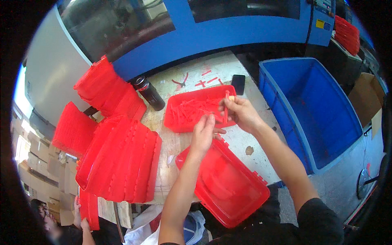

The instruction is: The person deburrs and smooths the edges of red plastic containers using a small abrasive block. They repeatedly pick up a container, rub the edges and corners, flip the container to access different sides, and place it back on the table. A coworker is visible in the background handling similar parts.

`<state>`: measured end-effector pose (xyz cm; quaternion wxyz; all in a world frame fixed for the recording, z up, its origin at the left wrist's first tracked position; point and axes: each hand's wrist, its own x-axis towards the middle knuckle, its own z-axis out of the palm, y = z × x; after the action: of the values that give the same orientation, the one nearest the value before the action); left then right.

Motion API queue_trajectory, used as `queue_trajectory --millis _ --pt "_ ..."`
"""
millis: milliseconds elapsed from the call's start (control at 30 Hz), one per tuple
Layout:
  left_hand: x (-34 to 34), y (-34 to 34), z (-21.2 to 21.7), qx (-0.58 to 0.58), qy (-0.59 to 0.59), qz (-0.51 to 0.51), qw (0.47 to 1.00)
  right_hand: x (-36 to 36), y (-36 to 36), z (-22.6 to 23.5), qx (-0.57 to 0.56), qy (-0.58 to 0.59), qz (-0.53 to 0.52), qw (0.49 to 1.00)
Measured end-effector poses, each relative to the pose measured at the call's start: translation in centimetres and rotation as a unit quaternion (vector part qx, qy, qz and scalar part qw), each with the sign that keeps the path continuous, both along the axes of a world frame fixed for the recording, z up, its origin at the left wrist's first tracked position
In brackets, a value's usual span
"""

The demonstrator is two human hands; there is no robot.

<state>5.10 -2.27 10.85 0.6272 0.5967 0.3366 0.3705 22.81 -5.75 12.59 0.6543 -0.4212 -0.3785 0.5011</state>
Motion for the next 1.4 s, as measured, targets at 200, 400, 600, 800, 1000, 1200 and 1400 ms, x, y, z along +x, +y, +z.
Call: queue_trajectory --millis 200,400,600,800,1000,1200,1400 --pt "1.9 -5.7 -0.4 -0.003 -0.004 -0.169 0.986 -2.6 -7.2 -2.9 0.143 -0.482 -0.189 0.843" --pt "3.1 -7.2 -3.0 0.558 0.231 -0.275 0.748 1.6 -14.2 -5.2 -0.025 -0.099 -0.126 0.987" --pt "6.0 -8.0 -4.9 0.473 0.414 -0.492 0.603 4.4 -20.5 -5.0 -0.134 -0.087 -0.06 0.985" --pt "0.7 0.5 -5.7 0.388 0.493 -0.132 0.767 5.1 -20.4 -3.8 -0.225 -0.271 -0.091 0.932" --pt "-7.7 -0.9 -7.5 0.222 0.486 -0.061 0.843 1.7 -15.3 -4.1 -0.109 -0.418 -0.034 0.901" --pt "-7.1 -0.1 -3.5 0.42 0.481 -0.088 0.765 -2.5 -10.0 -6.6 -0.163 -0.649 0.066 0.74" --pt "2.3 2.8 -4.7 0.471 0.42 -0.325 0.705 -3.2 -8.9 -7.8 -0.229 -0.769 0.059 0.594"
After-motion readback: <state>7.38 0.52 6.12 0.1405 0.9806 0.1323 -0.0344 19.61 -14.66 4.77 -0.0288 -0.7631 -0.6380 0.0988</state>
